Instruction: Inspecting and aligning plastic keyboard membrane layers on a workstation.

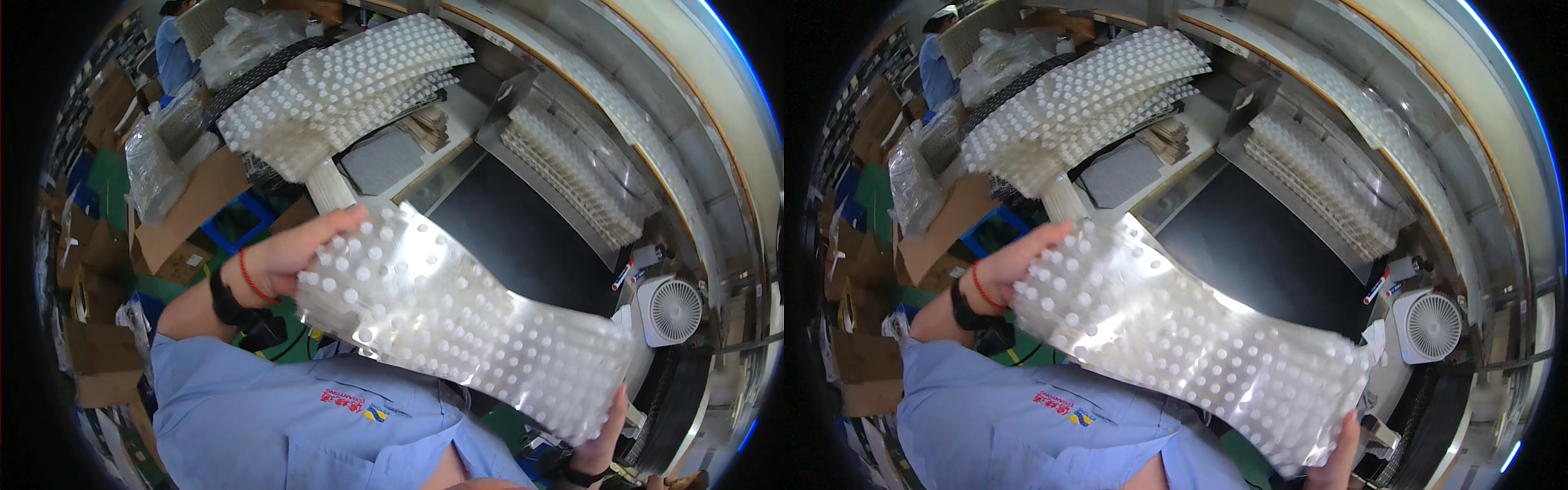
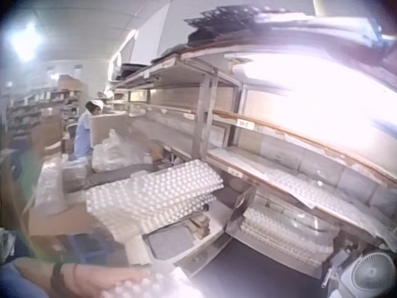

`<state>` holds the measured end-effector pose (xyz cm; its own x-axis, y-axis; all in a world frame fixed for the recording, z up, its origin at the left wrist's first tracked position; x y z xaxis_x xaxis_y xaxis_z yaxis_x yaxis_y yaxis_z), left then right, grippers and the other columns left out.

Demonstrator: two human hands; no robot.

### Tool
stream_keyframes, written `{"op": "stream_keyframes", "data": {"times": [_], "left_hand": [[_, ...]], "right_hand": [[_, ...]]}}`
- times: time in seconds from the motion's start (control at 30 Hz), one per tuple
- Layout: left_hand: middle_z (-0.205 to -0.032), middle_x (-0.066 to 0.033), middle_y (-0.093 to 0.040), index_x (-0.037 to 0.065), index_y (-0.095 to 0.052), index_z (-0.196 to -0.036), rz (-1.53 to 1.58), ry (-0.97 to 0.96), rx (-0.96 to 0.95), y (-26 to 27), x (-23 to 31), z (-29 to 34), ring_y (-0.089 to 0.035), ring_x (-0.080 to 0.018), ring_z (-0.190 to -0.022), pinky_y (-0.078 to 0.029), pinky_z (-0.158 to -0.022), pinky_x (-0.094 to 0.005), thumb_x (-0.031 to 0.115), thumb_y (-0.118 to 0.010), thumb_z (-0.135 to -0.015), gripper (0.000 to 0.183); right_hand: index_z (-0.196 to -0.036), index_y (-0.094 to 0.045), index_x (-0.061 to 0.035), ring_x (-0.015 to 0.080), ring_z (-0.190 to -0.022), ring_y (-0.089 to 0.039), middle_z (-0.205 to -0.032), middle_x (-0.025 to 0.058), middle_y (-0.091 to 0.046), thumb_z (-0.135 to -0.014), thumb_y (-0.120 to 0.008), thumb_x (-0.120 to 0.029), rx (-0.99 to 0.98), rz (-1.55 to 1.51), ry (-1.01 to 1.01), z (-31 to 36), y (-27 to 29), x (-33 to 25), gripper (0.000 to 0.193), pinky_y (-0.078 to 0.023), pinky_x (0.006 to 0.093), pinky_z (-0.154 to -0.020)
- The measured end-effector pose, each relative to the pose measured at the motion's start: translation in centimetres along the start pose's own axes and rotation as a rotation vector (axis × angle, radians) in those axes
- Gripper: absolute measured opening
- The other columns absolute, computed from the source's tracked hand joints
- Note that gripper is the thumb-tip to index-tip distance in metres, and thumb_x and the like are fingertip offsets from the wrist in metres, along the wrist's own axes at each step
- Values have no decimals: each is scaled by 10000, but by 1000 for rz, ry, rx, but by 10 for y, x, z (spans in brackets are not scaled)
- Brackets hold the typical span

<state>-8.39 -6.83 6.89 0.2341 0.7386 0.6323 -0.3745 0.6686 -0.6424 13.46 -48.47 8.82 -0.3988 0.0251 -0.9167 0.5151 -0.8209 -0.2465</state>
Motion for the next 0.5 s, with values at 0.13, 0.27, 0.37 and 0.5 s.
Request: {"op": "stream_keyframes", "data": {"times": [0.13,0.27,0.37,0.5], "left_hand": [[-1217,-56,-647,94,-575,-1256,60,-273,48,-24,52,55,-640,-147,-1060,-522,-913,-333,443,-463,-1000,447],[-1271,-13,-622,124,-556,-1302,-154,-1072,27,-25,83,112,-579,-160,-1177,-478,-985,-335,399,-475,-1003,413],[-1280,-15,-617,127,-544,-1322,-188,-1172,19,-3,127,125,-567,-180,-1196,-460,-1012,-349,379,-479,-1004,411],[-1288,-27,-611,127,-544,-1323,-117,-1207,-47,21,169,133,-564,-197,-1199,-453,-1022,-370,382,-482,-999,417]], "right_hand": [[-1433,-387,-71,242,-1219,-544,-1404,81,-495,-991,-424,-434,-172,331,154,-45,-19,-84,573,-469,375,-1004],[-1400,-436,-80,223,-1225,-541,-1380,70,-514,-982,-471,-325,-19,1035,702,-111,-95,-163,486,-477,338,-995],[-1355,-480,-67,259,-1189,-563,-1306,118,-566,-971,-512,-255,-558,484,726,-180,-185,-214,429,-483,391,-980],[-1356,-479,-63,285,-1166,-562,-1299,122,-569,-976,-494,-392,-830,115,201,-264,-305,-235,503,-463,462,-988]]}}
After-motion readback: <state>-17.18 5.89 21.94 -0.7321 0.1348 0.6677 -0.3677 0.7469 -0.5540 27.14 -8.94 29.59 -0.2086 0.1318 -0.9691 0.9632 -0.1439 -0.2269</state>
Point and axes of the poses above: each hand's wrist, its own z-axis away from the middle knuckle, its own y-axis out of the back of the hand, x = y × z, the point moved 4 cm from there along -z, towards the middle knuckle
